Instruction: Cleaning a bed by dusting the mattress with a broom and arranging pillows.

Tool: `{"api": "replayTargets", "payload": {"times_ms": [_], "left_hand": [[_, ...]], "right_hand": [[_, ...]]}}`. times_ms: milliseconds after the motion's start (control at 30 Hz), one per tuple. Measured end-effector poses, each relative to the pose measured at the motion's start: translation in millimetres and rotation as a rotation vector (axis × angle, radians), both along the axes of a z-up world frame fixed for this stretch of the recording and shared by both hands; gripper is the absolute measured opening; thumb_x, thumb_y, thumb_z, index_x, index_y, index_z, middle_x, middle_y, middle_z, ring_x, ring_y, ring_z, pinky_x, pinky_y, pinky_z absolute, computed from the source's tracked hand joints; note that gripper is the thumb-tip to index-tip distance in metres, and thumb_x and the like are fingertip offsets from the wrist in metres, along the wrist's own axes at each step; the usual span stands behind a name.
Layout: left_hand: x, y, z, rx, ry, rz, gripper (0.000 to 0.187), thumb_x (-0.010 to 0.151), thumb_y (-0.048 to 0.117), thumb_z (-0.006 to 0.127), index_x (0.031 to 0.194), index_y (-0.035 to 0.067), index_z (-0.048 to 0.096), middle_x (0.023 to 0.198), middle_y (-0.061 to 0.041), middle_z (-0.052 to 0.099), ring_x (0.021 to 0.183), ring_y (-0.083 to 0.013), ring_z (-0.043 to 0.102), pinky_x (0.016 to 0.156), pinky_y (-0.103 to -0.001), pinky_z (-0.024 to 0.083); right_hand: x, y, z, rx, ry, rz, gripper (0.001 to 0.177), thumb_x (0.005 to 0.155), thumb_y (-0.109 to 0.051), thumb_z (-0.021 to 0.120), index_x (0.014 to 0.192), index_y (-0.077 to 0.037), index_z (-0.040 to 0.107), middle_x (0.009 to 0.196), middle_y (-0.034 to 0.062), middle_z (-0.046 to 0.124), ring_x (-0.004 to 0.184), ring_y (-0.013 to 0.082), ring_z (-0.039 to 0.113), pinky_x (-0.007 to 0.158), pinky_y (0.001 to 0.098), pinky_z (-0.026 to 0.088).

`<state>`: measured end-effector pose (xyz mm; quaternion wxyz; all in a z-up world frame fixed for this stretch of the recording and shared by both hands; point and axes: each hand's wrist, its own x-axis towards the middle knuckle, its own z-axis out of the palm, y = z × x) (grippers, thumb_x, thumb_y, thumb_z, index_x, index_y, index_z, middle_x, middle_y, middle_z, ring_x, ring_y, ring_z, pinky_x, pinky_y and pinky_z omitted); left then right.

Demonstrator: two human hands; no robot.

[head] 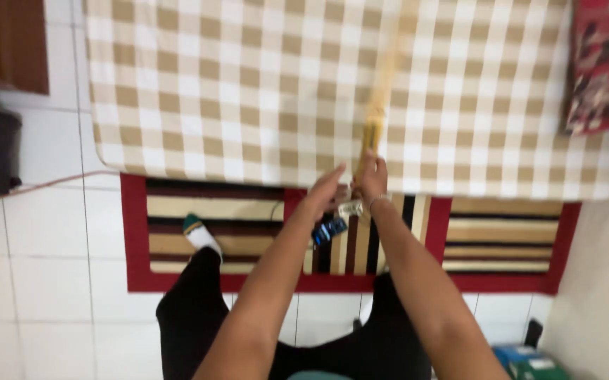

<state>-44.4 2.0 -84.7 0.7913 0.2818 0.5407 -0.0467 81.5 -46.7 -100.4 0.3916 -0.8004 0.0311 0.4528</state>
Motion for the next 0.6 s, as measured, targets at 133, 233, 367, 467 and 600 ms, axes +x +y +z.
{"api": "replayTargets", "payload": {"times_ms": [133,233,367,467,600], "left_hand": [[-6,13,32,0.004,-0.029,-0.031,0.081,0.084,0.07,0.052,0.143,0.018,0.034,0.13,-0.017,0.052,0.115,-0.0284,0.055,0.087,-0.045,0.05],[-1,12,33,-0.019,-0.055,-0.029,0.08,0.084,0.068,0.055,0.142,0.017,0.035,0.131,-0.014,0.051,0.112,-0.03,0.058,0.093,-0.049,0.045],[34,30,24,0.009,-0.091,0.08,0.086,0.086,0.069,0.053,0.145,0.012,0.029,0.135,-0.02,0.045,0.119,-0.0353,0.051,0.097,-0.051,0.041],[55,39,28,0.021,-0.046,0.09,0.081,0.088,0.065,0.047,0.145,0.011,0.028,0.14,-0.02,0.038,0.124,-0.0372,0.046,0.101,-0.054,0.037],[79,42,60,0.02,-0.035,0.056,0.095,0.08,0.073,0.05,0.147,0.012,0.022,0.141,-0.021,0.036,0.124,-0.0365,0.047,0.101,-0.053,0.04]], "right_hand": [[-17,2,41,0.012,0.211,0.287,0.051,0.087,-0.056,0.046,0.113,-0.011,0.053,0.065,0.0125,0.057,0.049,0.0215,0.059,0.038,0.0308,0.048],[-18,-4,58,-0.032,0.181,0.33,0.05,0.089,-0.051,0.052,0.124,-0.015,0.052,0.08,0.0196,0.063,0.061,0.0289,0.065,0.044,0.0342,0.054],[8,33,10,0.103,0.033,0.003,0.047,0.092,-0.053,0.045,0.121,-0.017,0.05,0.079,0.0139,0.058,0.058,0.0227,0.06,0.045,0.0314,0.053],[33,39,-5,0.121,0.051,-0.143,0.044,0.094,-0.05,0.042,0.122,-0.017,0.044,0.066,0.0103,0.054,0.044,0.019,0.055,0.036,0.0262,0.047],[52,39,8,0.124,0.306,0.206,0.044,0.09,-0.048,0.053,0.123,-0.018,0.051,0.067,0.0091,0.056,0.042,0.0189,0.055,0.03,0.0253,0.043]]}}
